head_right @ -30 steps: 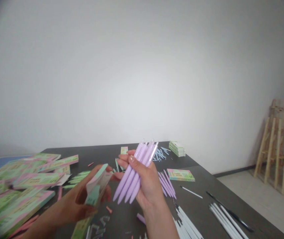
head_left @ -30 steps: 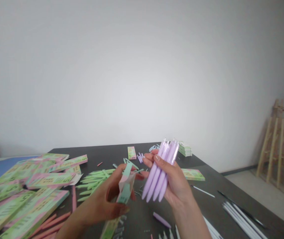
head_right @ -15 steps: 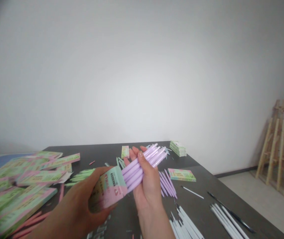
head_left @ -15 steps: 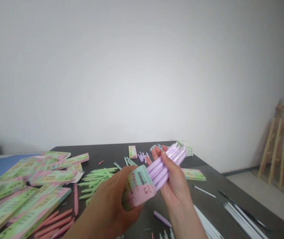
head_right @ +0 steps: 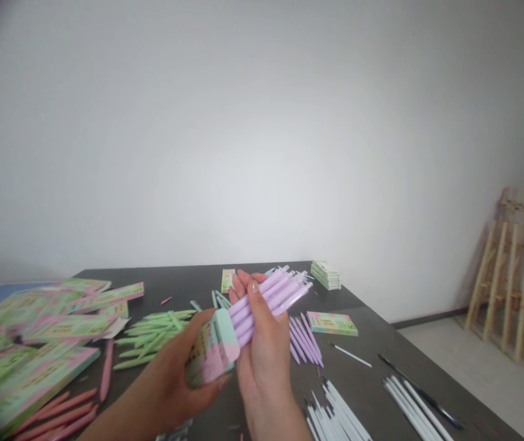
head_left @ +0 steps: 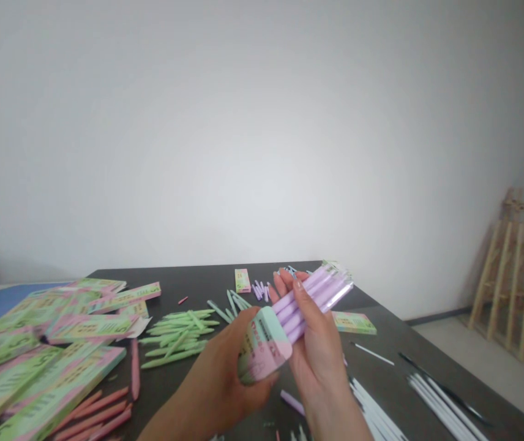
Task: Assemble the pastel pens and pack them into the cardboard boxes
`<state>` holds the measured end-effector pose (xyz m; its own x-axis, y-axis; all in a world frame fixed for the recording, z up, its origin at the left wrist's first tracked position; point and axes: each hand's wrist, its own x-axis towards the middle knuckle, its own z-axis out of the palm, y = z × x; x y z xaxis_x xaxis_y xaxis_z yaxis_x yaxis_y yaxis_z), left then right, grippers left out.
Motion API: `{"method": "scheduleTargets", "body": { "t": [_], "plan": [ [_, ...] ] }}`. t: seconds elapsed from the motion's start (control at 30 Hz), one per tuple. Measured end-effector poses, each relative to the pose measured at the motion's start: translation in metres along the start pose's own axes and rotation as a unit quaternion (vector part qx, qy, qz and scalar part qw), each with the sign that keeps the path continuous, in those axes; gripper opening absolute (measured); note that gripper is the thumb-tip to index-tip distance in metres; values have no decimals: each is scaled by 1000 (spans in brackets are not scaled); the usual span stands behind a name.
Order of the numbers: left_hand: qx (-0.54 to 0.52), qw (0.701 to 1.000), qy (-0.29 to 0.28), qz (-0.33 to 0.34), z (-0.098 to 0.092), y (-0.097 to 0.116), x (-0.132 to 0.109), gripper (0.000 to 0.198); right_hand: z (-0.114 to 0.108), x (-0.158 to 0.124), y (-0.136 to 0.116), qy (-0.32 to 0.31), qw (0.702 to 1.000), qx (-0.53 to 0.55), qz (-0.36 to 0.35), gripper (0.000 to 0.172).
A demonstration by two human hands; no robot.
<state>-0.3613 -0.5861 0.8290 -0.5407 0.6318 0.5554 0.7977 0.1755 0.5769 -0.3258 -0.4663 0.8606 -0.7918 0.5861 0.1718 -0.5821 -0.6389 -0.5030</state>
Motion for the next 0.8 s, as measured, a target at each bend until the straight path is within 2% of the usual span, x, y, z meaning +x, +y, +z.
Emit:
{"method": "scheduleTargets", "body": {
  "t": [0.2,0.33,0.4,0.57,0.67,0.73,0.8],
  "plan": [
    [-18,999,33,17,14,-11,-2,59,-3,1,7,-43,997,-61,9,27],
    [3,992,128,2,22,-17,-3,57,-4,-3,8,-80,981,-168,-44,26],
    [24,986,163,3,25,-19,-3,55,-3,-6,6,-106,968,-223,-48,27],
    [62,964,250,60,26,-29,-5,58,-2,-15,4,-171,932,-316,-42,25],
    [42,948,294,117,26,-44,-9,55,-5,-18,7,-230,888,-389,-86,14],
    [25,944,306,119,26,-54,-13,46,-7,-18,11,-283,835,-438,-172,6],
    [24,949,296,103,24,-62,-15,34,-7,-18,12,-337,779,-450,-276,9]
  ]
}}
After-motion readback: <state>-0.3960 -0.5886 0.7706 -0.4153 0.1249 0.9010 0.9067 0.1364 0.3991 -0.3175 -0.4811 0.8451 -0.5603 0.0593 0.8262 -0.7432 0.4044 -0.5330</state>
